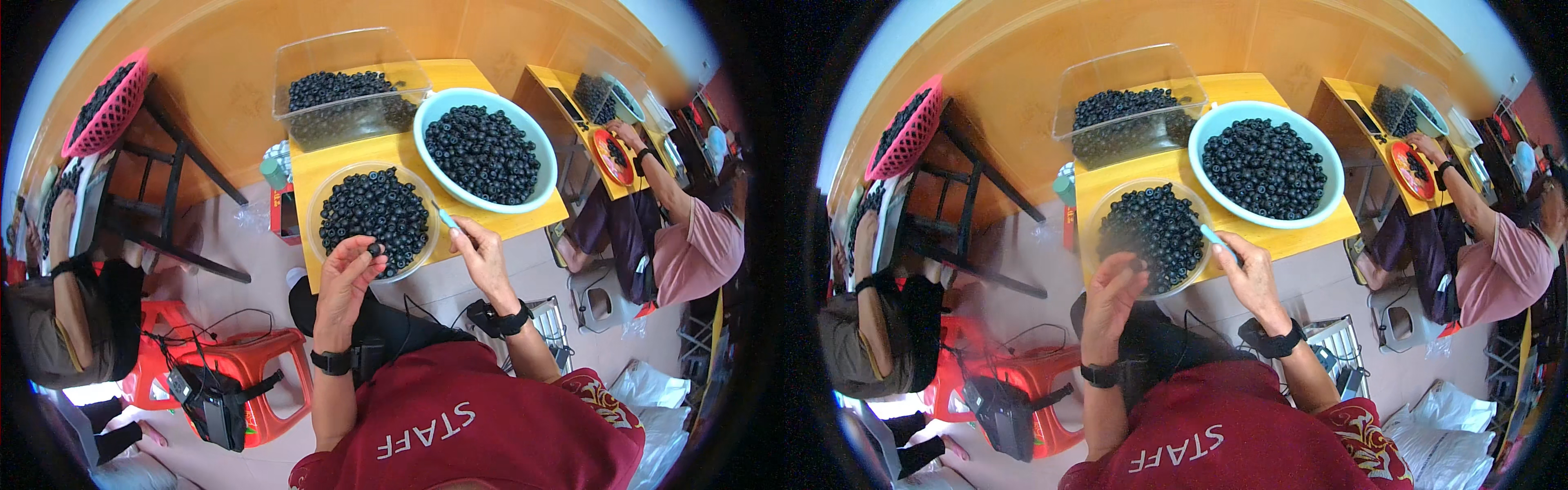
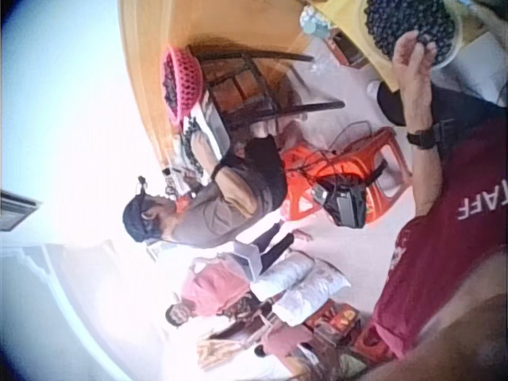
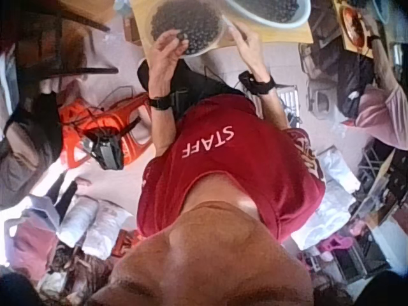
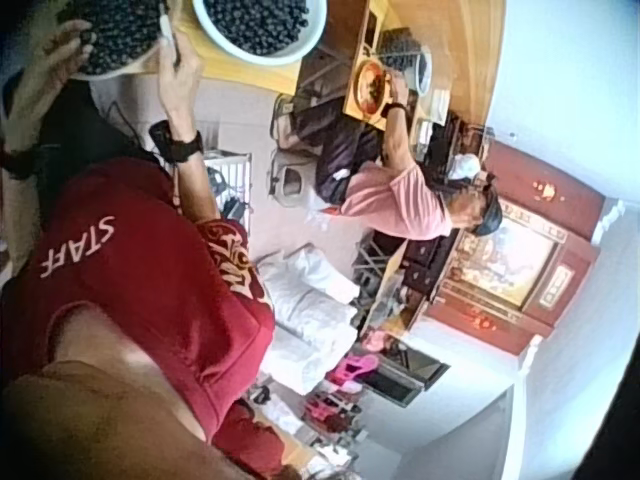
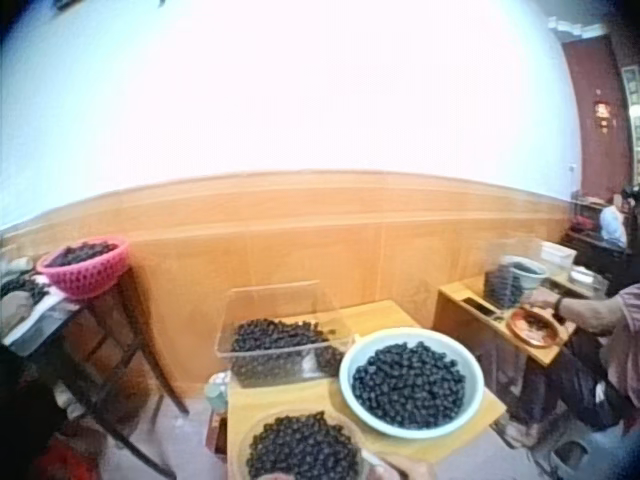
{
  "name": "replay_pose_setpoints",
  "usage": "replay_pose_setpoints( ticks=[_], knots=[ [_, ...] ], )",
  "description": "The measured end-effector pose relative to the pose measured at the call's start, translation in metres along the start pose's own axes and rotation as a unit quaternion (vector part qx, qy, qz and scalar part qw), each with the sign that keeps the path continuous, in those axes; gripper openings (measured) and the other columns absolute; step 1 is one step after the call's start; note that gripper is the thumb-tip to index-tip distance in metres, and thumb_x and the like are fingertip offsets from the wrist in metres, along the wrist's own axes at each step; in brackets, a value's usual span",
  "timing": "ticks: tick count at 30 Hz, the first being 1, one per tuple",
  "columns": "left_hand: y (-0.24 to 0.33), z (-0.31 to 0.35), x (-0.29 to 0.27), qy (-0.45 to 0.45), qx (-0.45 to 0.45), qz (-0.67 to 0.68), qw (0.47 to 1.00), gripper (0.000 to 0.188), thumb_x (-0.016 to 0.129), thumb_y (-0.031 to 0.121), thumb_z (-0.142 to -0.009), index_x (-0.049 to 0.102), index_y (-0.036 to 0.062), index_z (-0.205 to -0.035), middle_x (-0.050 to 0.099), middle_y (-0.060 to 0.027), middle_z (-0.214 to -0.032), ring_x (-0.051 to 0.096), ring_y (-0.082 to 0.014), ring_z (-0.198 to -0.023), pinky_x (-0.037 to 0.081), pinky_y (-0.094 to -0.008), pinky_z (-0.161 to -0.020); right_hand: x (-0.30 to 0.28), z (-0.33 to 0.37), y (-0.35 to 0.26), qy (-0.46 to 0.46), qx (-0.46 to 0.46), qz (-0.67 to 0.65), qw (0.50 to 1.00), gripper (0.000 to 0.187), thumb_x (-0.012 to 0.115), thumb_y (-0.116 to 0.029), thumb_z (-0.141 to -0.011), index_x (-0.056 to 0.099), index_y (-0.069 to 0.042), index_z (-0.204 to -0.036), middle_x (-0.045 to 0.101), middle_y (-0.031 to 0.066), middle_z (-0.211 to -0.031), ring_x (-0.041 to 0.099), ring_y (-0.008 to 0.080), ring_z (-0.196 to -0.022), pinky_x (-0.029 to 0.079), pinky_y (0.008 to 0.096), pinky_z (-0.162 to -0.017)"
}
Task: Inspecting and sorting blueberries from containers into various bowls and plates.
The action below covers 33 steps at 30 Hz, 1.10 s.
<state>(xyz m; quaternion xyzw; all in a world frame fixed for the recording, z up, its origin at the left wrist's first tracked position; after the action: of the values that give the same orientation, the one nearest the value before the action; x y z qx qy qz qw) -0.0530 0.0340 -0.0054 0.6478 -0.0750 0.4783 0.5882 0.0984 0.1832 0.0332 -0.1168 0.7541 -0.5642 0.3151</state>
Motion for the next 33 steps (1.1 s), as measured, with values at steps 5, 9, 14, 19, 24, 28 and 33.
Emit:
replay_pose_setpoints(
  ticks=[5, 9, 14, 19, 24, 28, 33],
  knots=[
    [-0.008, -0.001, -0.004, 0.005, -0.011, 0.032, 0.999, 0.022, 0.059, 0.001, -0.081, 0.057, 0.0007, -0.103, 0.062, -0.0101, -0.094, 0.062, -0.018, -0.082, 0.052, -0.0269, -0.074, 0.009, 0.006, -0.003, -0.037, 0.01, 0.014, 0.999, 0.026, 0.055, -0.018, -0.086, 0.061, 0.002, -0.102, 0.059, 0.0041, -0.069, 0.052, 0.0087, -0.062, 0.042, 0.0241, -0.056],
    [-0.014, -0.001, -0.001, -0.003, -0.02, 0.049, 0.999, 0.021, 0.06, 0.002, -0.081, 0.057, 0.002, -0.102, 0.062, -0.01, -0.093, 0.061, -0.0174, -0.082, 0.051, -0.0269, -0.073, 0.029, 0.02, -0.036, -0.096, -0.078, 0.017, 0.992, 0.022, 0.056, -0.015, -0.085, 0.062, 0.001, -0.099, 0.063, 0.0119, -0.08, 0.061, 0.0194, -0.07, 0.047, 0.0294, -0.062],
    [-0.018, 0.0, 0.001, -0.027, -0.029, 0.058, 0.998, 0.021, 0.06, 0.004, -0.081, 0.056, 0.0031, -0.102, 0.061, -0.0092, -0.093, 0.06, -0.0171, -0.084, 0.051, -0.0267, -0.073, 0.048, 0.029, -0.064, -0.17, -0.112, 0.061, 0.977, 0.019, 0.057, -0.013, -0.083, 0.062, -0.002, -0.097, 0.063, 0.0151, -0.084, 0.062, 0.0294, -0.074, 0.048, 0.0346, -0.065],
    [-0.019, 0.0, 0.008, -0.055, -0.027, 0.068, 0.996, 0.022, 0.06, 0.003, -0.08, 0.056, 0.0033, -0.102, 0.06, -0.0094, -0.094, 0.059, -0.0174, -0.087, 0.051, -0.0262, -0.073, 0.045, 0.029, -0.065, -0.142, -0.171, 0.069, 0.973, 0.018, 0.057, -0.013, -0.083, 0.063, -0.004, -0.097, 0.063, 0.0141, -0.081, 0.061, 0.0296, -0.069, 0.048, 0.0349, -0.061],
    [-0.022, 0.001, 0.008, -0.058, -0.034, 0.077, 0.995, 0.021, 0.06, 0.003, -0.081, 0.056, 0.0028, -0.102, 0.06, -0.0099, -0.093, 0.059, -0.0176, -0.086, 0.051, -0.026, -0.072, 0.043, 0.03, -0.063, -0.143, -0.167, 0.093, 0.971, 0.018, 0.058, -0.016, -0.083, 0.063, -0.005, -0.096, 0.06, 0.0131, -0.074, 0.059, 0.0292, -0.064, 0.046, 0.0359, -0.057],
    [-0.027, 0.003, 0.004, -0.057, -0.052, 0.103, 0.992, 0.021, 0.059, 0.002, -0.081, 0.056, 0.0018, -0.102, 0.06, -0.0105, -0.093, 0.059, -0.0176, -0.085, 0.051, -0.0258, -0.073, 0.044, 0.03, -0.061, -0.156, -0.16, 0.104, 0.969, 0.018, 0.058, -0.016, -0.083, 0.063, -0.005, -0.096, 0.06, 0.0132, -0.074, 0.059, 0.0298, -0.065, 0.046, 0.0361, -0.057],
    [-0.015, 0.011, 0.021, -0.042, -0.035, 0.087, 0.995, 0.015, 0.06, 0.005, -0.082, 0.055, 0.002, -0.096, 0.061, -0.009, -0.083, 0.059, -0.0139, -0.067, 0.049, -0.0237, -0.062, 0.039, 0.029, -0.059, -0.151, -0.189, 0.08, 0.967, 0.019, 0.056, -0.016, -0.084, 0.063, -0.004, -0.097, 0.063, 0.015, -0.082, 0.06, 0.0319, -0.069, 0.048, 0.0377, -0.061]
  ],
)
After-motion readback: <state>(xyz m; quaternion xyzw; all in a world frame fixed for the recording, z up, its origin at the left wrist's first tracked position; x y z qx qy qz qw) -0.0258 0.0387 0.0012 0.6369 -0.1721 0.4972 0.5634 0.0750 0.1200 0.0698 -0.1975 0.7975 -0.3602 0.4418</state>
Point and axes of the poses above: each hand's wrist, its own z-axis away from the middle knuckle, its own x-axis out of the palm, y = z × x, the point moved 9 cm from there along -z, towards the middle knuckle
